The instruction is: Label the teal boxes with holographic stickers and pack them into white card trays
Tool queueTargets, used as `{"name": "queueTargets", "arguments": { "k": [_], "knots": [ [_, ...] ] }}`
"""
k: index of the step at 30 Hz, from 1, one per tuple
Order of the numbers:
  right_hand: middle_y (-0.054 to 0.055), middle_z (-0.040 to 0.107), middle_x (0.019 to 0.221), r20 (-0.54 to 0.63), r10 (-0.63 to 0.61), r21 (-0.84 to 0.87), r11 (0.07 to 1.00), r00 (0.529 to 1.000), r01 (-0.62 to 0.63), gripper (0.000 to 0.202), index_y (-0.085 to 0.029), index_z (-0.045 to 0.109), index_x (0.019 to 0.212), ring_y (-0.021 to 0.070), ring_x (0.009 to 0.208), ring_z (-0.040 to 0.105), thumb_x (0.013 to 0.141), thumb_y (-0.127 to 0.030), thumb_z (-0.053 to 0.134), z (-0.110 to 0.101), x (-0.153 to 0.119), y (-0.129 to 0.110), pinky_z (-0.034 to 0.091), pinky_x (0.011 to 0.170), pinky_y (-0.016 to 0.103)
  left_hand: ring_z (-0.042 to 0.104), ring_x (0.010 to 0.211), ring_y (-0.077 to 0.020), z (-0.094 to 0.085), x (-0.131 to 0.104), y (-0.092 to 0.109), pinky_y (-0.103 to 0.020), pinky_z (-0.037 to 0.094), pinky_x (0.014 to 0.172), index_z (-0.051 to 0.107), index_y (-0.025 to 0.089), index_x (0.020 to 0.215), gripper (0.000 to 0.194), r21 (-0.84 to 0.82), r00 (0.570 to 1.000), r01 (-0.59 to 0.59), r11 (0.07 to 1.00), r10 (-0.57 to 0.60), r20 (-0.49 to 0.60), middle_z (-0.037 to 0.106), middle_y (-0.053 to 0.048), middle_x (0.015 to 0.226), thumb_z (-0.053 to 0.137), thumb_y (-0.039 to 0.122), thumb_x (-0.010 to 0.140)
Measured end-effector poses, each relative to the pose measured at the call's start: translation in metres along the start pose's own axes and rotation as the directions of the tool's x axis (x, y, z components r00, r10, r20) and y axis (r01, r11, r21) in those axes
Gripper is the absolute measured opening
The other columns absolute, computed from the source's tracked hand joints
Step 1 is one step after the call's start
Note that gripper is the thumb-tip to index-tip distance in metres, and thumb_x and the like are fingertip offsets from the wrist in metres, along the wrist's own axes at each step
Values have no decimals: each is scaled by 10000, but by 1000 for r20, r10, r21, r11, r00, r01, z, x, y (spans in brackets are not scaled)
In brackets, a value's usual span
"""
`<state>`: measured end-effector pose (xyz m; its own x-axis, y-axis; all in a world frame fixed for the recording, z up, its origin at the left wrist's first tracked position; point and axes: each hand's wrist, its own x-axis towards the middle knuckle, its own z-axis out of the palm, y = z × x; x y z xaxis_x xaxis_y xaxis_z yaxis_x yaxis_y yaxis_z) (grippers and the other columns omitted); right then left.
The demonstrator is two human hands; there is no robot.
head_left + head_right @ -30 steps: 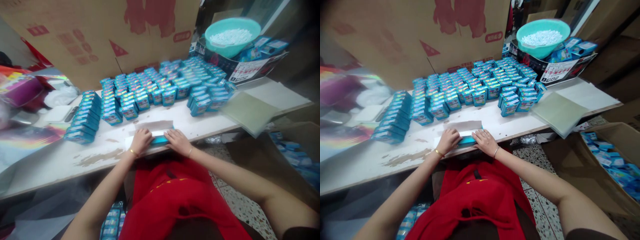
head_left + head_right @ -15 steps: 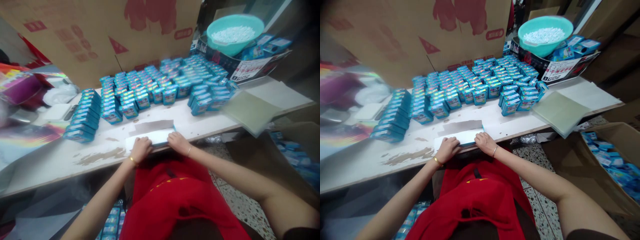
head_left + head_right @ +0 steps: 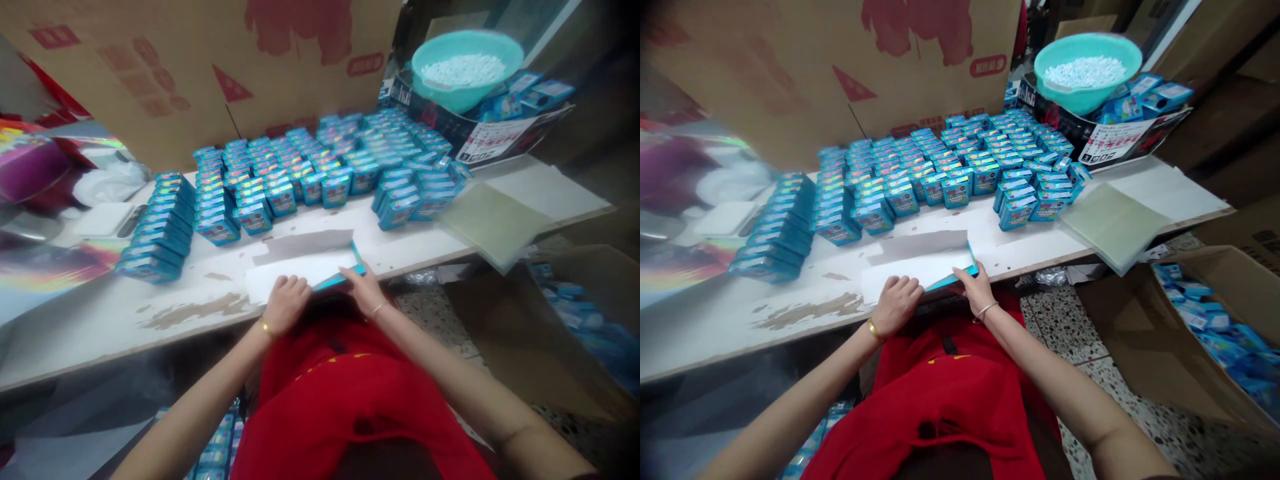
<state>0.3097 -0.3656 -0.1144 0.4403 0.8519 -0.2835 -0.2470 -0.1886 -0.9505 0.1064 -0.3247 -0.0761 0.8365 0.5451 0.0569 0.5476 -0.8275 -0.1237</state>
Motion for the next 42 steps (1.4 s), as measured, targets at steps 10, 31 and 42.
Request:
{"name": "queueTargets", "arguments": {
  "k": [10,31,42],
  "knots": [
    [-72,560,684,-64,98,329,942,993,-72,494,-232,502,1001,121,615,542,513,-206,579,11,-3,0,477,545,229,442,982,-243,9,32,43,-393,332,800,535,264,1259,412,-334,988,156,930,-152,36,539,-95,1131,374,156,896],
    [-83,516,662,22,35,206,978,999,-38,484,-238,464,973,112,577,482,494,-218,533,3,12,-7,384,491,192,457,1019,-251,0,30,37,-407,337,826,488,269,1325,476,-410,987,163,898,-148,69,528,-99,1159,402,156,870],
    [-78,491,666,-128,51,179,984,991,-27,520,-229,475,990,113,599,474,473,-237,524,3,17,5,377,493,190,478,926,-246,11,-16,28,-406,308,818,607,205,968,197,-262,928,365,893,-372,22,586,-85,933,471,153,835]
  ]
}}
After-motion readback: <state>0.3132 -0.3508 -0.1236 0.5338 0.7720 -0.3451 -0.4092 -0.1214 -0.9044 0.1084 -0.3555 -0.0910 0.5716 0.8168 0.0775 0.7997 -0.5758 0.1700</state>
